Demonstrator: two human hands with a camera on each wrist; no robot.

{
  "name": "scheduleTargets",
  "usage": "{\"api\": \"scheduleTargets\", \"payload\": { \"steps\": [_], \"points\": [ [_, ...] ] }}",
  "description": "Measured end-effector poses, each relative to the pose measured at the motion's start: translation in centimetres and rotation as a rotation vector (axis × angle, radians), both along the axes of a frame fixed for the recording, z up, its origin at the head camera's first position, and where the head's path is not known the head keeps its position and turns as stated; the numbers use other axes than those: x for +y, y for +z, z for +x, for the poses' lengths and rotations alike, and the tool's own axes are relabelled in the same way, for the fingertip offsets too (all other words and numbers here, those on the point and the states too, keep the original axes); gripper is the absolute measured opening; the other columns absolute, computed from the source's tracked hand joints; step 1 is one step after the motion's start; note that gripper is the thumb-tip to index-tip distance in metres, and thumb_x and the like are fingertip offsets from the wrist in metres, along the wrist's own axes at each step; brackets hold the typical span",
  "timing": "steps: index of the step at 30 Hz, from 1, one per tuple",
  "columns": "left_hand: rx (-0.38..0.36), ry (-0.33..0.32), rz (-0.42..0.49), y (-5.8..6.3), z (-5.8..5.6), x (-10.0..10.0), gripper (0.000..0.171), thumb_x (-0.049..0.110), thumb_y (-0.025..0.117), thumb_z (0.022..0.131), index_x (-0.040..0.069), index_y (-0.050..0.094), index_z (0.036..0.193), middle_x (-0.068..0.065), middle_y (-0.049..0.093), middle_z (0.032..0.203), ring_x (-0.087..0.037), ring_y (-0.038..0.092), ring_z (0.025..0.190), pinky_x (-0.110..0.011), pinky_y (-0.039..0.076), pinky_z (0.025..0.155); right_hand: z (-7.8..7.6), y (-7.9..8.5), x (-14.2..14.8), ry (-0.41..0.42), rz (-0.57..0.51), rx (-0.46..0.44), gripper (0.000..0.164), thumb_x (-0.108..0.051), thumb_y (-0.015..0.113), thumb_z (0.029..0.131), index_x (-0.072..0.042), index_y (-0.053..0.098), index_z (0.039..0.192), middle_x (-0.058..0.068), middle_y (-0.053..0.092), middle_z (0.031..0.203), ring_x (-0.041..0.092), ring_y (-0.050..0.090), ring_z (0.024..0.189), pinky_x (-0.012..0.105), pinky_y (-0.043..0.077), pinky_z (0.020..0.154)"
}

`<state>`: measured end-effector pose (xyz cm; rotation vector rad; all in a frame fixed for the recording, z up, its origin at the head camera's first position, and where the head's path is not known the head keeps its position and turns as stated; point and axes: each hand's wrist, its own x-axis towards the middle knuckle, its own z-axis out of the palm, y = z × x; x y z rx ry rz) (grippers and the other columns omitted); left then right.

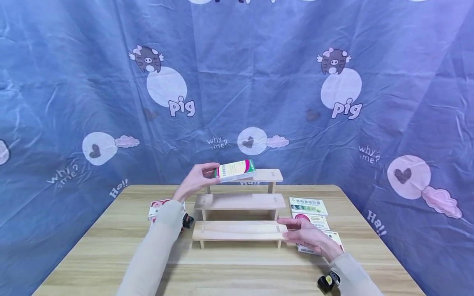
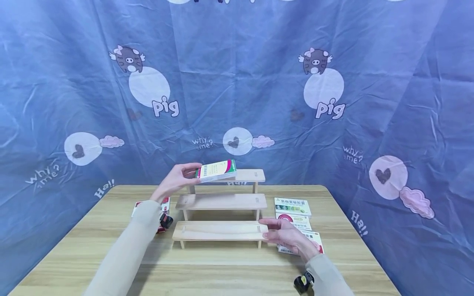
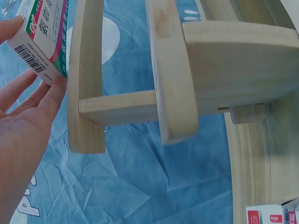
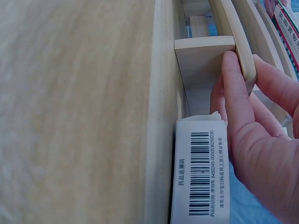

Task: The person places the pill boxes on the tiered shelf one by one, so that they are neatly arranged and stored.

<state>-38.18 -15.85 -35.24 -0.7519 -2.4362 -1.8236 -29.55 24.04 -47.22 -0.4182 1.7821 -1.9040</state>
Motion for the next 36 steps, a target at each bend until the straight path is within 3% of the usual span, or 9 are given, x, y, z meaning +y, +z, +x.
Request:
{"api": "scheduleTargets", "payload": {
  "steps": [11, 17, 21, 36],
  "points": [
    [-0.015, 0.0, 0.004, 0.2, -0.5, 2.2, 0.056, 0.001, 0.076, 0.08, -0.003, 0.056, 0.133, -0.019, 0.054, 0.14, -0.037, 0.053, 0.129, -0.033, 0.055, 0.096, 0.0, 0.0, 0.3, -0.005, 0.007, -0.001, 0.062, 0.004, 0.062, 0.089, 0.007, 0.037, 0.146, 0.01, 0.066, 0.119, 0.021, 0.068, 0.102, 0.036, 0.057, 0.093],
    [0.008, -0.027, -0.007, 0.4, -0.7, 3.5, 0.055, -0.002, 0.075, 0.079, -0.005, 0.057, 0.13, -0.02, 0.052, 0.142, -0.038, 0.051, 0.13, -0.037, 0.048, 0.106, 0.0, 0.1, 0.4, 0.008, -0.014, 0.0, 0.059, 0.005, 0.059, 0.091, 0.009, 0.036, 0.145, 0.01, 0.067, 0.12, 0.019, 0.068, 0.103, 0.031, 0.057, 0.092],
    [0.022, -0.024, -0.016, 0.3, -0.9, 4.0, 0.052, -0.003, 0.075, 0.078, -0.005, 0.059, 0.127, -0.02, 0.052, 0.141, -0.037, 0.051, 0.131, -0.039, 0.04, 0.114, 0.0, 0.3, 0.2, 0.01, -0.016, -0.007, 0.059, 0.005, 0.059, 0.092, 0.009, 0.035, 0.145, 0.012, 0.065, 0.122, 0.02, 0.068, 0.104, 0.032, 0.057, 0.093],
    [-0.002, -0.013, -0.061, 0.5, -1.7, 5.7, 0.055, -0.003, 0.076, 0.078, -0.004, 0.058, 0.13, -0.019, 0.054, 0.14, -0.036, 0.048, 0.134, -0.043, 0.036, 0.117, 0.0, 0.5, 0.0, -0.012, 0.015, -0.02, 0.061, 0.004, 0.061, 0.09, 0.008, 0.036, 0.145, 0.013, 0.066, 0.122, 0.022, 0.068, 0.104, 0.037, 0.056, 0.094]
  ]
}}
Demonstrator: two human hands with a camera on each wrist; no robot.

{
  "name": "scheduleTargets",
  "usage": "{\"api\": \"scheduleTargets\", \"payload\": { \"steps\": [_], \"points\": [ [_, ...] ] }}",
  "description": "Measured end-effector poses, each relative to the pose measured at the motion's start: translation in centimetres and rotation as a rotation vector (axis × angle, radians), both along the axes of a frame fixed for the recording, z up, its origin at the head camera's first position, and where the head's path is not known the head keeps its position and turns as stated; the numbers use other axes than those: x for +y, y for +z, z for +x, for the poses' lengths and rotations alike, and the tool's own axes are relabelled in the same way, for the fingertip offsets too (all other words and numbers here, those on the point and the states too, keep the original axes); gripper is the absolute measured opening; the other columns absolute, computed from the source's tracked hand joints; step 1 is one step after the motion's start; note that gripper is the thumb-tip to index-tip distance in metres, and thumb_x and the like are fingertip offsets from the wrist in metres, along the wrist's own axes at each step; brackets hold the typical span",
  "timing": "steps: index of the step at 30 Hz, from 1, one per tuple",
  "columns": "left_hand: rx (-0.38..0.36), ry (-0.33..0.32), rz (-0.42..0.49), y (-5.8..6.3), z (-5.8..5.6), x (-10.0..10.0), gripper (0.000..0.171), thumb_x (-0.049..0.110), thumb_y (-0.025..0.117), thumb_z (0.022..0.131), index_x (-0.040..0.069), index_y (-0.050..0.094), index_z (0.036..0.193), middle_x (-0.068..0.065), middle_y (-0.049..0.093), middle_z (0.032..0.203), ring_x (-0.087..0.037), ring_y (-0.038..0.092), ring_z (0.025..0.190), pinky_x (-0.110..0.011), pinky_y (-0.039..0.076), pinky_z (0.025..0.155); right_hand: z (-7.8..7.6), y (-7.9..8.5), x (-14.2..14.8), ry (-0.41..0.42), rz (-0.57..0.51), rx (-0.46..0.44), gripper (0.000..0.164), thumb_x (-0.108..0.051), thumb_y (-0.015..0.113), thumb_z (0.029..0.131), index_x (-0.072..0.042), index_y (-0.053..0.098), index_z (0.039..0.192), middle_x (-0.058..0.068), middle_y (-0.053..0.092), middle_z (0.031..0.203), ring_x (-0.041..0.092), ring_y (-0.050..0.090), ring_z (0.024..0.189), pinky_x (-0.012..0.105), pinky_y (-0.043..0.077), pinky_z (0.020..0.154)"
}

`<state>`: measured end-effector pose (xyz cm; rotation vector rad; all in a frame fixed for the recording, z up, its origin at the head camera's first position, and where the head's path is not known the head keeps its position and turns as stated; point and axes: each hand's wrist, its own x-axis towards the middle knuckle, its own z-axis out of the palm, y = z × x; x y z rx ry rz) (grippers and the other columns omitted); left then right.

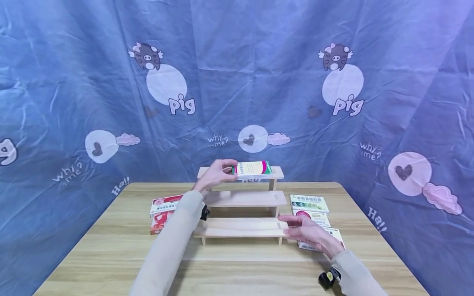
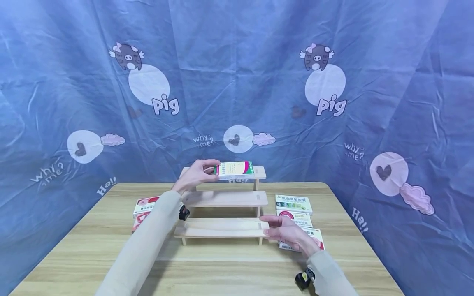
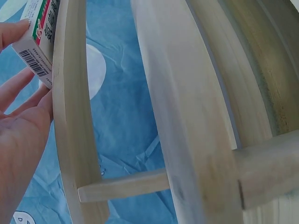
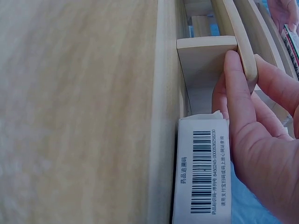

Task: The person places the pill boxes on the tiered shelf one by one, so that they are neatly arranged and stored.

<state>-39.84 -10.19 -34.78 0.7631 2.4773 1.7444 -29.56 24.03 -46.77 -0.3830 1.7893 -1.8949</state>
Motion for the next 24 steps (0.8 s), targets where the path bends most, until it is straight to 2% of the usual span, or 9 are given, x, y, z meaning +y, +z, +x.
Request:
{"api": "scheduleTargets", "payload": {
  "steps": [7, 14, 24],
  "points": [
    [-0.034, -0.004, -0.029, 0.2, -0.5, 0.6, 0.056, -0.001, 0.076, 0.08, -0.001, 0.058, 0.132, -0.016, 0.056, 0.139, -0.03, 0.049, 0.134, -0.036, 0.04, 0.114, -0.1, -0.2, 0.0, 0.012, -0.011, 0.012, 0.061, 0.004, 0.061, 0.09, 0.009, 0.035, 0.146, 0.012, 0.066, 0.122, 0.021, 0.068, 0.104, 0.036, 0.056, 0.094],
    [-0.059, -0.06, 0.005, 0.1, -1.1, 1.7, 0.056, -0.007, 0.071, 0.081, -0.004, 0.054, 0.135, -0.021, 0.06, 0.133, -0.028, 0.056, 0.127, -0.033, 0.05, 0.104, -0.2, -0.4, 0.3, 0.026, -0.007, 0.026, 0.06, 0.004, 0.06, 0.091, 0.008, 0.036, 0.145, 0.01, 0.066, 0.12, 0.019, 0.068, 0.102, 0.032, 0.058, 0.091],
    [-0.033, -0.053, -0.035, 0.3, -1.2, 2.0, 0.065, -0.008, 0.071, 0.08, -0.006, 0.045, 0.141, -0.022, 0.051, 0.142, -0.032, 0.051, 0.132, -0.036, 0.041, 0.114, -0.3, -0.6, 0.2, 0.02, 0.0, 0.022, 0.061, 0.004, 0.062, 0.09, 0.006, 0.037, 0.146, 0.01, 0.065, 0.12, 0.021, 0.067, 0.104, 0.035, 0.057, 0.094]
  ]
}}
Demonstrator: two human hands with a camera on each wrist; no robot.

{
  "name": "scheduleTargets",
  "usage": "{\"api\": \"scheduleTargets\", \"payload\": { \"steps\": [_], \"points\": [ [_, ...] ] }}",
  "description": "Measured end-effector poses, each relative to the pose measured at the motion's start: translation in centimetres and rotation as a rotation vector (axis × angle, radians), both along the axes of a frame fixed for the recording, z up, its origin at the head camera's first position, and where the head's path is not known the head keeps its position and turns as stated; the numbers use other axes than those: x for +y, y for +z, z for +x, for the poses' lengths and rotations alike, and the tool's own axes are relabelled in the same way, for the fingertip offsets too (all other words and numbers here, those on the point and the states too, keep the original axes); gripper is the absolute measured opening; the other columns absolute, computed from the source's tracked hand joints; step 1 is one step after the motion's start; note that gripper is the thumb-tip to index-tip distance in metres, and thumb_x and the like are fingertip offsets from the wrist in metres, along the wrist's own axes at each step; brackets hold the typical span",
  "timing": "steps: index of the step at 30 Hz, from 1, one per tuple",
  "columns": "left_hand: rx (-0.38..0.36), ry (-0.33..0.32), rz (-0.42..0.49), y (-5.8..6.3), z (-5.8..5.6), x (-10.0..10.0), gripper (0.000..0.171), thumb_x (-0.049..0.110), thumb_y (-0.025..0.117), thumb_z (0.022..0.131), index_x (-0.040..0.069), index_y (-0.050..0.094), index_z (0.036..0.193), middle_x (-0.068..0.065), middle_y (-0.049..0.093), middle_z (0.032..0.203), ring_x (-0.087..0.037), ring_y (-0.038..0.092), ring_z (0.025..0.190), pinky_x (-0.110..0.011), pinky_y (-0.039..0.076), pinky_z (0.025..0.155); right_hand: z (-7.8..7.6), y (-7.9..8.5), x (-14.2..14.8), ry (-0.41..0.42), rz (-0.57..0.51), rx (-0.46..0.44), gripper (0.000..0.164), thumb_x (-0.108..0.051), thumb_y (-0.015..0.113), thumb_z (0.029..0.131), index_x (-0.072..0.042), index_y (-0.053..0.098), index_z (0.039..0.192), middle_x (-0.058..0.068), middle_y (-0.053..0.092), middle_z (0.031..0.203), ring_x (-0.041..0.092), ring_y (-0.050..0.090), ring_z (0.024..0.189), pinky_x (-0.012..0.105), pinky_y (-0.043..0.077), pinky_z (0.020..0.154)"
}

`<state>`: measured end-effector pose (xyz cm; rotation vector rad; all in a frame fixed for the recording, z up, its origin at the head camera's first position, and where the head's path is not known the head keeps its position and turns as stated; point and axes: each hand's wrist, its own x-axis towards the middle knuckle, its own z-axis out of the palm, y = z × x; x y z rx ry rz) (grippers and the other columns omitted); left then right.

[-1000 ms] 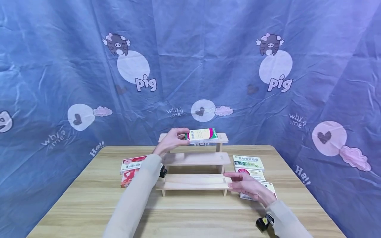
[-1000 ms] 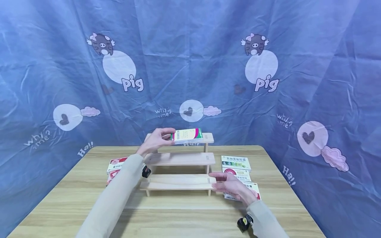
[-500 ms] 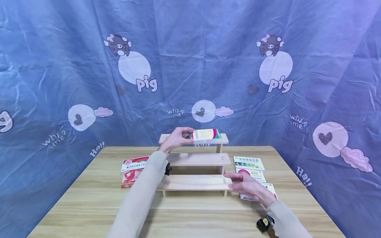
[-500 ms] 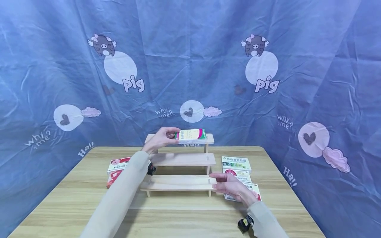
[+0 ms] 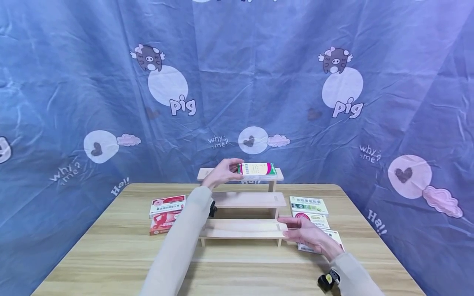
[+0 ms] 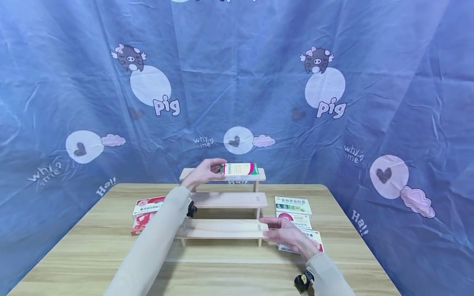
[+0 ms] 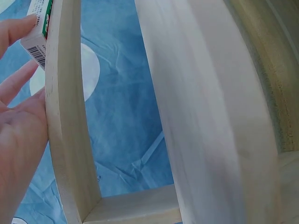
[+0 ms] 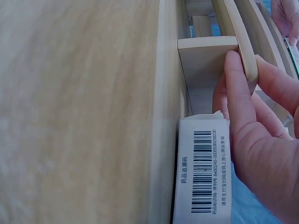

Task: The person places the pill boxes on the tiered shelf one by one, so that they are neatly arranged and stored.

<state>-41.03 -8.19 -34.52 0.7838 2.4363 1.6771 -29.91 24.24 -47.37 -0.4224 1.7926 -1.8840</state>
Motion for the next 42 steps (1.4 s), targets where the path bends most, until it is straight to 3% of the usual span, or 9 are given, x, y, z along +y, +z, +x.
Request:
{"api": "scheduleTargets", "payload": {
  "steps": [9, 15, 29, 36, 42],
  "points": [
    [0.038, 0.009, -0.034, 0.1, -0.1, 0.1, 0.068, -0.004, 0.075, 0.08, -0.004, 0.045, 0.141, -0.022, 0.045, 0.148, -0.032, 0.043, 0.138, -0.037, 0.035, 0.118, 0.1, 0.2, 0.1, -0.011, -0.02, -0.014, 0.061, 0.005, 0.06, 0.09, 0.008, 0.036, 0.146, 0.011, 0.066, 0.119, 0.021, 0.068, 0.103, 0.034, 0.057, 0.092],
    [0.03, -0.01, -0.029, 0.2, 0.1, 0.1, 0.07, -0.006, 0.073, 0.08, -0.006, 0.042, 0.143, -0.027, 0.038, 0.151, -0.034, 0.04, 0.14, -0.04, 0.032, 0.119, 0.3, 0.2, 0.0, -0.019, -0.005, -0.019, 0.061, 0.003, 0.061, 0.09, 0.007, 0.036, 0.146, 0.01, 0.067, 0.119, 0.02, 0.068, 0.103, 0.035, 0.057, 0.093],
    [0.016, -0.008, -0.032, 0.3, -0.1, 0.1, 0.076, -0.004, 0.075, 0.08, -0.005, 0.037, 0.147, -0.022, 0.037, 0.154, -0.033, 0.039, 0.141, -0.038, 0.034, 0.119, 0.4, 0.5, -0.1, -0.036, 0.006, -0.016, 0.061, 0.003, 0.061, 0.09, 0.007, 0.037, 0.146, 0.01, 0.067, 0.118, 0.019, 0.068, 0.102, 0.034, 0.058, 0.092],
    [-0.01, 0.082, 0.003, -0.1, 0.1, -0.6, 0.081, 0.014, 0.082, 0.079, 0.001, 0.04, 0.147, -0.016, 0.044, 0.151, -0.032, 0.045, 0.137, -0.039, 0.038, 0.116, 0.5, 0.3, -0.2, -0.021, 0.007, -0.005, 0.061, 0.005, 0.061, 0.09, 0.007, 0.037, 0.146, 0.011, 0.066, 0.119, 0.02, 0.068, 0.102, 0.034, 0.057, 0.093],
    [0.0, 0.158, 0.055, -0.4, 0.2, -1.8, 0.063, 0.023, 0.077, 0.085, 0.008, 0.051, 0.14, -0.017, 0.054, 0.141, -0.029, 0.054, 0.128, -0.041, 0.046, 0.109, 0.4, 0.3, -0.3, -0.019, 0.001, -0.005, 0.062, 0.005, 0.061, 0.09, 0.007, 0.036, 0.146, 0.011, 0.066, 0.119, 0.019, 0.068, 0.102, 0.033, 0.058, 0.091]
  ]
}}
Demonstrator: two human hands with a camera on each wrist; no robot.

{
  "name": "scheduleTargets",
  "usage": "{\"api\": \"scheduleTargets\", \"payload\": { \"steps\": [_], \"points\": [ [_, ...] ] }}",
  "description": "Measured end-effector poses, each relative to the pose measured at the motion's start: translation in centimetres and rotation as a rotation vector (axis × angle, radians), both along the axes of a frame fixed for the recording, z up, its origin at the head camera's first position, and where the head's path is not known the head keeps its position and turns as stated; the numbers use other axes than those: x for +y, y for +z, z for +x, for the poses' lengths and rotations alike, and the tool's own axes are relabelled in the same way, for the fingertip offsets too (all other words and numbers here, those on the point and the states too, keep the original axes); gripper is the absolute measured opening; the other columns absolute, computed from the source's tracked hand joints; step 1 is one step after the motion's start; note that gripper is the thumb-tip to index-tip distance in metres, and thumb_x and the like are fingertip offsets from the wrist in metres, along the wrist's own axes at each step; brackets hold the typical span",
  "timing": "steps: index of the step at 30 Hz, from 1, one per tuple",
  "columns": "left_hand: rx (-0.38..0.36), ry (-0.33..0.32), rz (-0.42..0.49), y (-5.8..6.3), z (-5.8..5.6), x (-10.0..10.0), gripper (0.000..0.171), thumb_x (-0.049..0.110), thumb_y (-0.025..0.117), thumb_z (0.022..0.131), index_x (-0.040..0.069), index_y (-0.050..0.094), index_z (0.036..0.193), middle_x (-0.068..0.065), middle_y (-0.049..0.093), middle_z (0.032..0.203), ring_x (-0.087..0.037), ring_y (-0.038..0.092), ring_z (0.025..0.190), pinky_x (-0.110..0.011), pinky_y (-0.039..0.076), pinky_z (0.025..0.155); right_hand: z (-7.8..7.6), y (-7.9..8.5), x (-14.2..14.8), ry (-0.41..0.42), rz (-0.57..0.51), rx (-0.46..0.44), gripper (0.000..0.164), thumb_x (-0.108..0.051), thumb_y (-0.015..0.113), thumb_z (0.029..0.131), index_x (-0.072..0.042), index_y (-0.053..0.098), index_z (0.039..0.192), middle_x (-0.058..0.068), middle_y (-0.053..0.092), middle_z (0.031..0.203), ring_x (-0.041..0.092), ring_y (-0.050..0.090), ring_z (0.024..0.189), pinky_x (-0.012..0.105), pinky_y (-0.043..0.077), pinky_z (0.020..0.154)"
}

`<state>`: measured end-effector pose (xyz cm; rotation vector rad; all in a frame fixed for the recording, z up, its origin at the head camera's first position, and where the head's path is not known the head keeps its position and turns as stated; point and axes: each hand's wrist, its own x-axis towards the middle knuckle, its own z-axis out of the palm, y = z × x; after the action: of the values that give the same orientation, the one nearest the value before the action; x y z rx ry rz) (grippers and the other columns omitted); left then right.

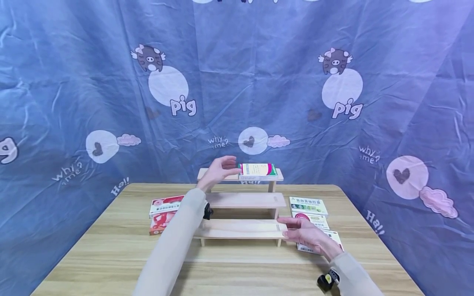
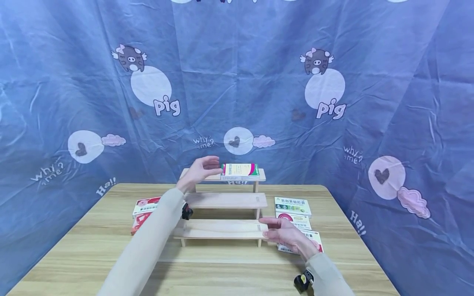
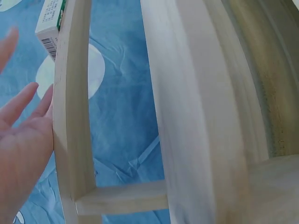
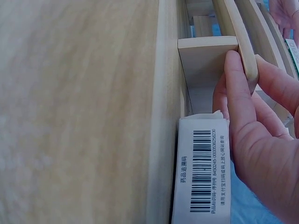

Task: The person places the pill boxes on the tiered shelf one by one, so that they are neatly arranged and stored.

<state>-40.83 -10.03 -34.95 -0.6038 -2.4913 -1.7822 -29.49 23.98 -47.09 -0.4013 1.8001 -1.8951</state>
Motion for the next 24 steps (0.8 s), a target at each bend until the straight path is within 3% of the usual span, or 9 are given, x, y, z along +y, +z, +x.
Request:
{"api": "scheduleTargets", "payload": {
  "steps": [7, 15, 24],
  "points": [
    [0.003, 0.006, 0.117, 0.1, 0.9, -1.6, 0.036, 0.012, 0.068, 0.092, 0.0, 0.06, 0.125, -0.025, 0.063, 0.124, -0.029, 0.068, 0.1, -0.036, 0.06, 0.086, 0.0, 0.0, -0.1, 0.012, -0.004, -0.001, 0.062, 0.005, 0.061, 0.09, 0.008, 0.035, 0.146, 0.012, 0.066, 0.119, 0.019, 0.068, 0.101, 0.033, 0.058, 0.09],
    [-0.031, 0.038, 0.143, 0.3, 1.5, -3.4, 0.028, 0.014, 0.067, 0.093, 0.001, 0.064, 0.118, -0.026, 0.067, 0.114, -0.021, 0.07, 0.088, -0.035, 0.062, 0.08, 0.0, -0.3, 0.1, 0.003, -0.006, -0.004, 0.061, 0.005, 0.06, 0.091, 0.007, 0.036, 0.146, 0.011, 0.065, 0.12, 0.02, 0.068, 0.102, 0.032, 0.057, 0.091],
    [-0.021, 0.091, 0.16, -0.1, 2.9, -7.0, 0.028, 0.017, 0.066, 0.093, -0.001, 0.065, 0.116, 0.002, 0.073, 0.091, -0.013, 0.068, 0.078, -0.027, 0.056, 0.069, -0.2, -0.2, 0.0, -0.001, -0.021, -0.011, 0.061, 0.007, 0.061, 0.088, 0.008, 0.038, 0.145, 0.01, 0.064, 0.118, 0.019, 0.068, 0.101, 0.032, 0.058, 0.089]
  ]
}}
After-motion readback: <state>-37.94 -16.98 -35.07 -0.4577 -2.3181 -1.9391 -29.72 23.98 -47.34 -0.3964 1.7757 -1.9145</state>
